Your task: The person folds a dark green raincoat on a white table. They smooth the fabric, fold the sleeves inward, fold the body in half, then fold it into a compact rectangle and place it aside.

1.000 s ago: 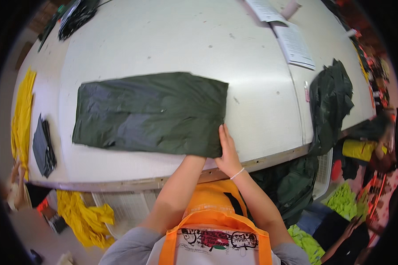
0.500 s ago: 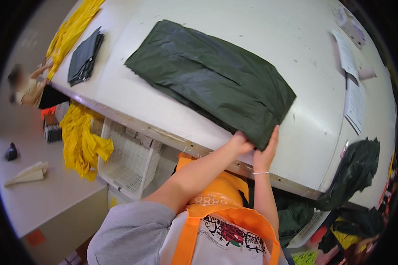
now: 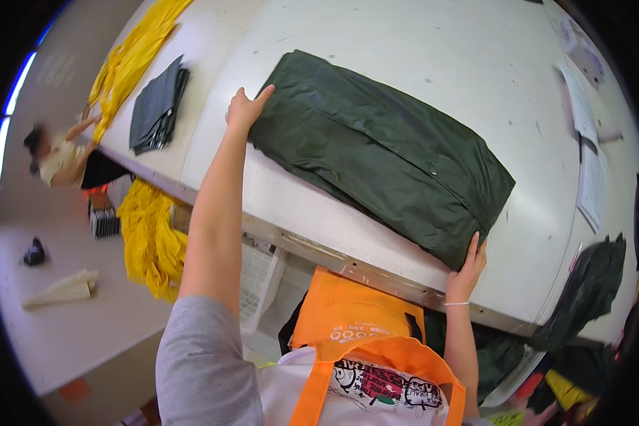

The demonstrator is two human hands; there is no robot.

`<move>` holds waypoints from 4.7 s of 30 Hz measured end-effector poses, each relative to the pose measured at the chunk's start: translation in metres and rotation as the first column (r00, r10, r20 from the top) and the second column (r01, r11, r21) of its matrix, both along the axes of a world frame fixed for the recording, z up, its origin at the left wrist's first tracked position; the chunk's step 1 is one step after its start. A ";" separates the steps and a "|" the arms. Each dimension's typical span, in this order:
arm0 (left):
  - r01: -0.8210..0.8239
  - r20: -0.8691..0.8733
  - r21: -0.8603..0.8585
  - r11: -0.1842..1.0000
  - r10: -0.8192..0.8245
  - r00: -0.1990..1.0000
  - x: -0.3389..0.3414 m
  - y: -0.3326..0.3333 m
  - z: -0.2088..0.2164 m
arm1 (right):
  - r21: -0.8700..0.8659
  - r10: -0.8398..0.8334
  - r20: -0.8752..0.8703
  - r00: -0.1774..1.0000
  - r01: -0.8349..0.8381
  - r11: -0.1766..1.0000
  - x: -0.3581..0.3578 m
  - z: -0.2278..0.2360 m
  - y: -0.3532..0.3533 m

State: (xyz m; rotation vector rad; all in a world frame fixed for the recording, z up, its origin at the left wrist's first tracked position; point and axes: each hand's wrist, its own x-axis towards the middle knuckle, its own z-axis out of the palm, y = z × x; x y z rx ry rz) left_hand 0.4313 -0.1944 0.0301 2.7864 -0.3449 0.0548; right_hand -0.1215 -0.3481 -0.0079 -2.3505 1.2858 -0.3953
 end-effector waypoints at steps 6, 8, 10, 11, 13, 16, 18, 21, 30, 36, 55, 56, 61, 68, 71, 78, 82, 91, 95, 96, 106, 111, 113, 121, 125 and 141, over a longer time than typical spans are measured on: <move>0.191 -0.166 0.201 0.961 -0.158 0.973 0.008 -0.036 -0.002 | -0.111 -0.074 -0.227 0.971 0.050 0.993 0.020 0.002 0.003; 0.263 -0.109 0.048 0.964 -0.257 0.960 0.020 -0.021 0.001 | -0.087 -0.156 -0.246 0.957 0.138 0.987 0.030 0.008 0.003; 0.396 -0.138 -0.196 0.897 -0.425 0.895 0.033 -0.009 0.017 | -0.152 -0.221 -0.218 0.951 0.191 0.970 0.032 0.004 0.001; 0.283 -0.251 -0.462 0.841 -0.430 0.867 0.027 -0.001 0.036 | -0.173 -0.249 -0.212 0.945 0.214 0.961 0.038 0.011 0.001; -0.001 -0.391 -0.766 0.643 -0.464 0.795 0.014 0.021 0.058 | -0.205 -0.240 -0.269 0.933 0.188 0.960 0.037 0.008 0.001; -0.221 -0.548 -0.740 0.635 -0.380 0.745 0.018 0.078 0.041 | -0.143 -0.107 -0.350 0.931 0.060 0.988 0.040 0.017 0.000; -0.087 -0.510 -0.313 0.946 -0.090 0.855 0.013 0.099 0.011 | 0.038 0.048 -0.388 0.921 -0.036 0.999 0.037 0.029 -0.003; -0.334 -0.696 -0.586 0.738 -0.247 0.675 0.015 0.120 -0.022 | 0.540 0.100 -0.003 0.995 -0.082 0.837 0.026 0.059 -0.029; -0.525 -0.796 -0.587 0.616 -0.321 0.513 0.032 0.140 -0.053 | 0.935 -0.518 0.136 0.845 0.064 0.350 0.045 0.010 -0.155; -0.643 -0.801 -0.590 0.488 -0.450 0.394 0.038 0.162 -0.080 | 0.945 -0.466 0.111 0.878 0.052 0.323 0.130 0.015 -0.185; 0.661 0.047 0.175 0.730 -0.676 0.735 -0.104 0.017 0.002 | -0.249 0.109 -0.230 0.967 -0.167 0.954 0.067 0.040 -0.123; 0.686 0.044 0.230 0.691 -0.711 0.702 -0.111 0.008 -0.004 | -0.284 0.150 -0.360 0.921 -0.261 0.923 0.083 0.039 -0.121; 0.692 0.057 0.275 0.668 -0.729 0.682 -0.076 -0.012 -0.038 | -0.240 0.120 -0.499 0.858 -0.270 0.933 0.114 0.003 -0.105; 0.791 0.067 0.218 0.571 -0.817 0.572 -0.039 -0.033 -0.042 | -0.177 0.127 -0.348 0.929 -0.198 0.964 0.112 -0.008 -0.094; 0.768 0.047 0.285 0.574 -0.809 0.587 -0.031 -0.035 -0.044 | -0.129 0.311 -0.236 0.921 -0.347 0.929 0.121 0.045 -0.067; 0.854 0.061 0.236 0.463 -0.884 0.463 -0.005 -0.060 -0.044 | -0.008 0.406 -0.308 0.860 -0.429 0.903 0.138 0.020 0.002; 0.711 0.291 0.160 0.684 -0.721 0.628 -0.023 -0.053 0.007 | 0.035 0.373 -0.399 0.838 -0.392 0.919 0.139 0.033 0.013; -0.629 -0.700 -0.638 0.445 0.006 0.714 -0.098 0.077 -0.039 | -0.203 0.597 0.019 0.802 -0.581 0.788 0.318 0.054 -0.068; -0.583 -0.629 -0.748 0.316 -0.061 0.775 -0.082 0.057 -0.046 | 0.184 0.546 -0.107 0.831 -0.523 0.832 0.420 0.031 -0.094; -0.584 -0.618 -0.773 0.248 -0.084 0.782 -0.078 0.052 -0.045 | 0.318 0.564 -0.162 0.810 -0.498 0.807 0.436 0.030 -0.100; -0.619 -0.755 -0.632 0.467 -0.189 0.628 -0.029 0.034 -0.037 | 0.939 0.455 0.064 0.888 -0.208 0.275 0.476 0.045 -0.134; -0.571 -0.653 -0.757 0.317 -0.335 0.680 -0.039 0.036 -0.034 | 0.945 0.413 0.051 0.909 -0.179 0.275 0.489 0.034 -0.146; -0.536 -0.594 -0.805 0.255 -0.343 0.728 -0.042 0.033 -0.035 | 0.930 0.436 0.129 0.891 -0.262 0.259 0.497 0.031 -0.151; -0.424 -0.515 -0.832 0.357 -0.215 0.830 -0.052 0.023 -0.054 | 0.867 0.299 0.230 0.926 -0.335 0.370 0.491 0.025 -0.164; -0.433 -0.605 -0.764 0.478 -0.299 0.738 -0.039 0.011 -0.018 | 0.746 0.392 0.240 0.888 -0.427 0.511 0.496 0.030 -0.165; -0.141 -0.526 -0.738 0.659 -0.432 0.733 -0.029 0.059 0.065 | 0.609 0.822 0.176 0.542 -0.716 0.342 0.491 0.165 -0.141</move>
